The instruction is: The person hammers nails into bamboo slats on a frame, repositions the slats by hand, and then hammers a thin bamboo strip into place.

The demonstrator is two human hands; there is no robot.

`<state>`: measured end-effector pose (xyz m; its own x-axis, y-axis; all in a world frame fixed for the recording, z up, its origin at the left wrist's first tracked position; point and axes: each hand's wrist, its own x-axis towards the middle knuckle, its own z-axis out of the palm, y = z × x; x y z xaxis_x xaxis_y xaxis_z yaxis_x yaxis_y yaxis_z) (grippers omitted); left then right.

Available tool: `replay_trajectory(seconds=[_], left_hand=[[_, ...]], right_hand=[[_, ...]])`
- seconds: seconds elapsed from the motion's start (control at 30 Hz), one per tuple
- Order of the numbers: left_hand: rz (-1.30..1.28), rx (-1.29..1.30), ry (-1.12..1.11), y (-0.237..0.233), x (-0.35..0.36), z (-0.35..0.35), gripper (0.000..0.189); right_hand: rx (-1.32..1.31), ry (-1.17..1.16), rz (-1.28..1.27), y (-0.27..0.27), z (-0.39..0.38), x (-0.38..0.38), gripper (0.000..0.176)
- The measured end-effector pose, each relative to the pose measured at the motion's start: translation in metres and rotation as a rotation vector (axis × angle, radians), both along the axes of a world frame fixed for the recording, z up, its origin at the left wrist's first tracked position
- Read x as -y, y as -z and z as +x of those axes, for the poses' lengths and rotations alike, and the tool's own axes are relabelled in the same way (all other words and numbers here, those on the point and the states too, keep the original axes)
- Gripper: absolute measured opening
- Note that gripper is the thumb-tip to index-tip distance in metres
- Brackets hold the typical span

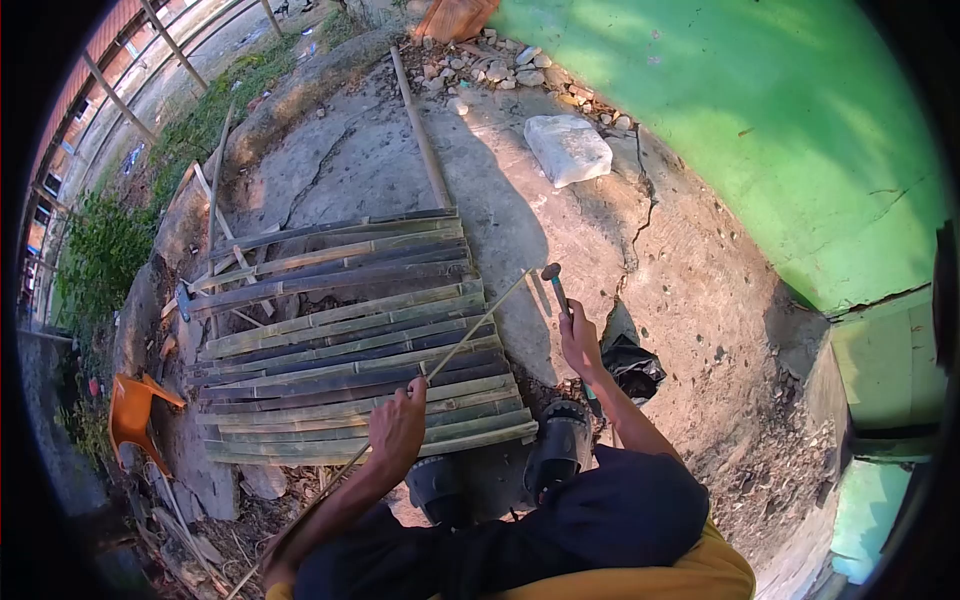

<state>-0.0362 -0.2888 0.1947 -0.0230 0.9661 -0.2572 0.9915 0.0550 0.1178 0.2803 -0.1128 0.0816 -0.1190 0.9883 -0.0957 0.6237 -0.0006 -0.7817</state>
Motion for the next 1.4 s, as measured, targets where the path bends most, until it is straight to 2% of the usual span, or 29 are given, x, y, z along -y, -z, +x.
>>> replay_trajectory(seconds=[0.1, 0.17, 0.23, 0.27, 0.33, 0.5, 0.6, 0.67, 0.7, 0.77, 0.87, 0.9, 0.97, 1.07, 1.17, 1.23, 1.4], left_hand=[[-0.043, 0.017, -0.052, 0.005, 0.009, 0.010, 0.022], [-0.078, 0.031, -0.075, 0.007, 0.014, 0.015, 0.023], [-0.043, 0.053, -0.090, 0.007, 0.016, 0.020, 0.024], [-0.048, 0.051, -0.092, 0.010, 0.016, 0.019, 0.024], [-0.209, 0.109, -0.114, 0.023, 0.016, 0.011, 0.037], [-0.220, 0.204, -0.140, 0.072, 0.043, 0.011, 0.039], [-0.200, 0.240, -0.143, 0.083, 0.046, 0.012, 0.036], [-0.189, 0.244, -0.145, 0.087, 0.049, 0.011, 0.034], [-0.188, 0.245, -0.147, 0.088, 0.049, 0.009, 0.032], [-0.186, 0.245, -0.150, 0.094, 0.050, 0.006, 0.030], [-0.141, 0.279, -0.161, 0.111, 0.057, 0.004, 0.027], [-0.134, 0.291, -0.170, 0.111, 0.059, 0.004, 0.025], [-0.130, 0.305, -0.180, 0.112, 0.062, 0.005, 0.024], [-0.197, 0.399, -0.253, 0.095, 0.060, 0.009, 0.020], [-0.285, 0.434, -0.279, 0.096, 0.067, 0.005, 0.024], [-0.243, 0.670, -0.307, 0.099, 0.071, 0.000, 0.030], [-0.402, 0.893, -0.395, 0.113, 0.071, -0.010, 0.042]], right_hand=[[0.034, -0.045, 0.085, 0.015, -0.001, -0.020, 0.031], [0.051, -0.071, 0.042, 0.025, -0.002, -0.031, 0.034], [0.116, -0.115, 0.201, 0.051, -0.002, -0.037, 0.036], [0.099, -0.117, 0.139, 0.060, 0.001, -0.037, 0.038], [0.101, -0.092, 0.099, 0.073, 0.004, -0.036, 0.037], [0.044, -0.031, 0.049, 0.088, 0.009, -0.039, 0.034], [-0.042, -0.025, 0.103, 0.106, 0.016, -0.041, 0.029], [-0.248, 0.073, -0.187, 0.104, 0.019, -0.044, 0.023], [-0.248, 0.074, -0.190, 0.096, 0.018, -0.042, 0.023], [-0.589, 0.200, -0.478, 0.077, 0.017, -0.040, 0.018], [-0.727, 0.303, -0.603, 0.079, 0.023, -0.039, 0.016], [-0.726, 0.305, -0.603, 0.084, 0.029, -0.038, 0.016], [-0.519, 0.218, -0.561, 0.094, 0.041, -0.037, 0.020], [-0.401, 0.225, -0.519, 0.097, 0.050, -0.033, 0.027], [-0.432, 0.213, -0.522, 0.095, 0.054, -0.030, 0.035], [-0.466, 0.226, -0.580, 0.088, 0.052, -0.031, 0.036], [-0.513, 0.253, -0.648, 0.076, 0.045, -0.029, 0.036]])
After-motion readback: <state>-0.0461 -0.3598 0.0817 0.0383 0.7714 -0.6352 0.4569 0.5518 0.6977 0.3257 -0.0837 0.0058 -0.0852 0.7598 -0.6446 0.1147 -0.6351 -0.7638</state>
